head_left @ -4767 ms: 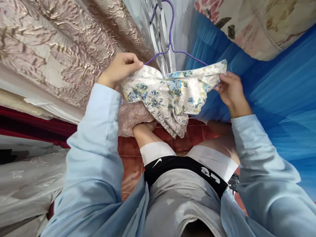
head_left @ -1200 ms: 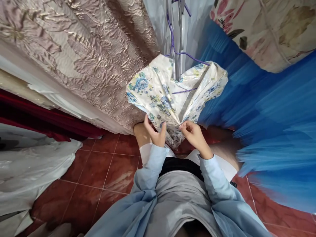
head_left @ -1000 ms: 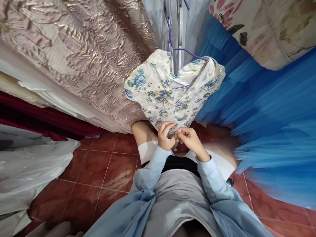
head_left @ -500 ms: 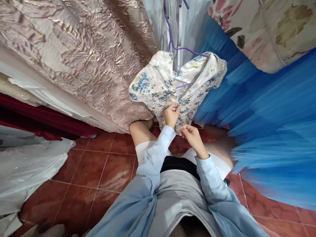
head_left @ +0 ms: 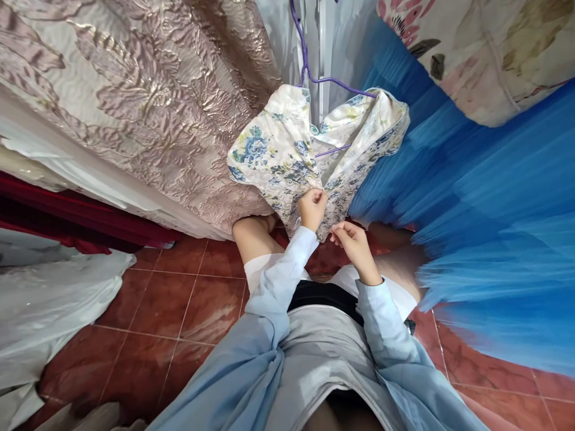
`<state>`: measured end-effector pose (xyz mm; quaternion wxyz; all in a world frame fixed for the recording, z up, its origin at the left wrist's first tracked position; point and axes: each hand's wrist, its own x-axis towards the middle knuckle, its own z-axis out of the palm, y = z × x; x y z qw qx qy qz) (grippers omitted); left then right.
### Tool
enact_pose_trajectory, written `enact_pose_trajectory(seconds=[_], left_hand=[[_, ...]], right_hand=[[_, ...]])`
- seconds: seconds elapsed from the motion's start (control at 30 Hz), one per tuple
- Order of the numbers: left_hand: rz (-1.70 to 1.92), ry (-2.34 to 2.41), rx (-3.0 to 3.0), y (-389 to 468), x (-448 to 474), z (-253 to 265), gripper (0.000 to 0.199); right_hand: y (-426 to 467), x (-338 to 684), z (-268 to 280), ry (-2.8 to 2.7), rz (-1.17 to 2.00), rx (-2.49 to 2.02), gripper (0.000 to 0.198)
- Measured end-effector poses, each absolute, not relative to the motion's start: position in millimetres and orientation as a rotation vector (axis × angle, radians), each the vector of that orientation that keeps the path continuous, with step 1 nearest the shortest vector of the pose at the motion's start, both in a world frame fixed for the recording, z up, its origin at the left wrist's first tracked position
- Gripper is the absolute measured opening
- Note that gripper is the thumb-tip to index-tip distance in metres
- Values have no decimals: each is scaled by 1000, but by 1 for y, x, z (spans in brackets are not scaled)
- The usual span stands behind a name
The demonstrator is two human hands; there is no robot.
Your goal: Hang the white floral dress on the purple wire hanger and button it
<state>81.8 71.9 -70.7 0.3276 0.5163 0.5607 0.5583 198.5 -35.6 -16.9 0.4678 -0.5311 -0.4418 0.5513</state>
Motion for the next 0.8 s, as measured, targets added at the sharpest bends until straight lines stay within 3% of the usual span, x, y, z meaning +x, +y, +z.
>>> enact_pose_trajectory(seconds=[0.3,0.57,0.73,0.8], left_hand=[[1343,1263,1373,-29,71,-38,19],[1336,1270,1568,-45,66,-23,21],[1271,1122,1730,-38,51,-22,1],[1311,1175,1777,-34,47,-24,10]], right_hand=[[-33,196,-2,-1169,1167,-1322,30],[-38,196,8,-1243,1149,-1391,32],[-41,196,13,-1233,1158,-1350,30],[-42,193,15,-1221,1193,-1335,31]])
